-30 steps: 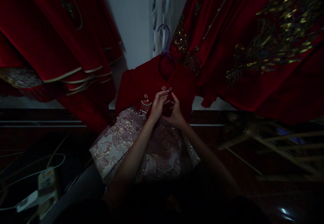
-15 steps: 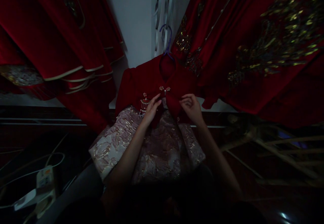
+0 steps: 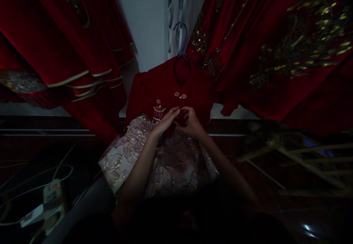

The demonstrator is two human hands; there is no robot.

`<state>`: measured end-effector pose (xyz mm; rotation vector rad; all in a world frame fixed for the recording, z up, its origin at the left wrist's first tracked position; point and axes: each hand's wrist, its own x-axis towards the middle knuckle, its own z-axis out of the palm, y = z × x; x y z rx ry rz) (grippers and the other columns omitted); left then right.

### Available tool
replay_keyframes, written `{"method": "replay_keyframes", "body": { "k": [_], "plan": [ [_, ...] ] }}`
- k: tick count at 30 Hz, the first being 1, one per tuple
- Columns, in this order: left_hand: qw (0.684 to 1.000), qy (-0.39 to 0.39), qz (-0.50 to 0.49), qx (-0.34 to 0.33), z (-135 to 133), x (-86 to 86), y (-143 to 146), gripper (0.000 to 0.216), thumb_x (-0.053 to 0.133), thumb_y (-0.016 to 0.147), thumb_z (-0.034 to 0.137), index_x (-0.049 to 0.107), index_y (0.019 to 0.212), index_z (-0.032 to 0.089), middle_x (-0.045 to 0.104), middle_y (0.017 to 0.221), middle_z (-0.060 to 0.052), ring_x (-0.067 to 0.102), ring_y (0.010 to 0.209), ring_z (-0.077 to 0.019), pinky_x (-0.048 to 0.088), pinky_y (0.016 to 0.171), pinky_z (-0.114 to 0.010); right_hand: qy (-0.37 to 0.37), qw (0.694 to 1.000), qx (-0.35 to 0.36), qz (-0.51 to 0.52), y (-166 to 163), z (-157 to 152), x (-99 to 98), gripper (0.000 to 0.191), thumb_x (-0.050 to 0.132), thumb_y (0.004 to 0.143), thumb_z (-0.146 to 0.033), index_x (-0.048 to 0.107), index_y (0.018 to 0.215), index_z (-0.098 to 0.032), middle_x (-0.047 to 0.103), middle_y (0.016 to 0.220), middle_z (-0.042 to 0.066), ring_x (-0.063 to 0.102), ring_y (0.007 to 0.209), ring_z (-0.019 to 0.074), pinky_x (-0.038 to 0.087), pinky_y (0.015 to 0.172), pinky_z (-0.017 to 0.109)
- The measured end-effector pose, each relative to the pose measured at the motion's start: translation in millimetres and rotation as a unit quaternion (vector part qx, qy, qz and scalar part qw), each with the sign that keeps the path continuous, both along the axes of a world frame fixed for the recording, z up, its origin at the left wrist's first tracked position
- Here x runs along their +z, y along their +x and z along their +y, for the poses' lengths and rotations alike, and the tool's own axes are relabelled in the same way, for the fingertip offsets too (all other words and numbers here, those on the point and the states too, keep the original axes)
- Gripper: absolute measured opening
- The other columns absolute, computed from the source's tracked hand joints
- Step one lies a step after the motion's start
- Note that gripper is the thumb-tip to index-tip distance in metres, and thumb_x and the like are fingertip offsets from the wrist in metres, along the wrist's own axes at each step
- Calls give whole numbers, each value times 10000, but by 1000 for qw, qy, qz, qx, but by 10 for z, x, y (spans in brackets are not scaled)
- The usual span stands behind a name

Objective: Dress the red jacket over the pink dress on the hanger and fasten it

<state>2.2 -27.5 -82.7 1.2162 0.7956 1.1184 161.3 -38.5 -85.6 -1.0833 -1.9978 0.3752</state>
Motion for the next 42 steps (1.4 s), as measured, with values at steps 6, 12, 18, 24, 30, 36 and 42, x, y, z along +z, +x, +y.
{"method": "replay_keyframes", "body": {
  "k": [6, 12, 18, 24, 30, 36, 42],
  "plan": [
    [995, 59, 64, 49, 100, -15, -52, 393, 579, 797, 552, 707, 847, 183, 707, 818, -42, 605, 658, -113, 466, 580, -216, 6, 999, -36, 25, 51, -11, 124, 492, 593, 733, -189, 426, 1195, -214, 543, 1099, 90, 574, 844, 178, 503, 674, 309],
    [940, 104, 24, 323, 228, -112, -271, 319, 527, 838, 459, 655, 743, 183, 681, 744, -14, 593, 636, -99, 464, 600, -204, -68, 970, -67, 223, 217, 82, 247, 453, 728, 696, -344, 462, 1046, -236, 601, 808, -12, 596, 674, 128, 484, 557, 246],
    [925, 107, 16, 364, 323, -267, -372, 245, 534, 827, 390, 626, 923, 185, 687, 937, -44, 638, 827, -115, 497, 672, -205, -154, 943, -10, 293, 274, 95, 331, 480, 815, 596, -374, 514, 943, -235, 644, 722, -21, 650, 687, 147, 554, 677, 303],
    [943, 90, -9, 321, 289, -228, -300, 254, 564, 808, 365, 636, 983, 196, 688, 1037, -64, 648, 892, -133, 507, 645, -201, -172, 939, 32, 297, 197, 61, 362, 456, 797, 628, -388, 531, 966, -237, 672, 780, -6, 667, 756, 155, 561, 754, 330],
    [940, 107, -4, 323, 252, -182, -273, 253, 586, 804, 338, 681, 968, 171, 710, 1047, -82, 661, 935, -139, 525, 801, -259, -150, 947, 39, 280, -32, 157, 316, 415, 760, 671, -386, 554, 992, -224, 639, 784, -6, 639, 746, 134, 540, 732, 290],
    [938, 126, 1, 322, 207, -110, -255, 267, 642, 754, 292, 704, 960, 134, 726, 1014, -90, 673, 933, -156, 509, 913, -318, -128, 941, 12, 312, -431, 492, 169, 410, 773, 640, -349, 563, 957, -193, 620, 776, -8, 621, 727, 123, 516, 725, 273],
    [938, 110, -23, 328, 218, -124, -252, 340, 711, 691, 299, 703, 978, 115, 733, 986, -100, 689, 869, -163, 533, 882, -325, -66, 956, -18, 285, -628, 572, 99, 303, 684, 743, -335, 558, 985, -202, 619, 835, 1, 608, 719, 106, 501, 625, 217]
  ]
}}
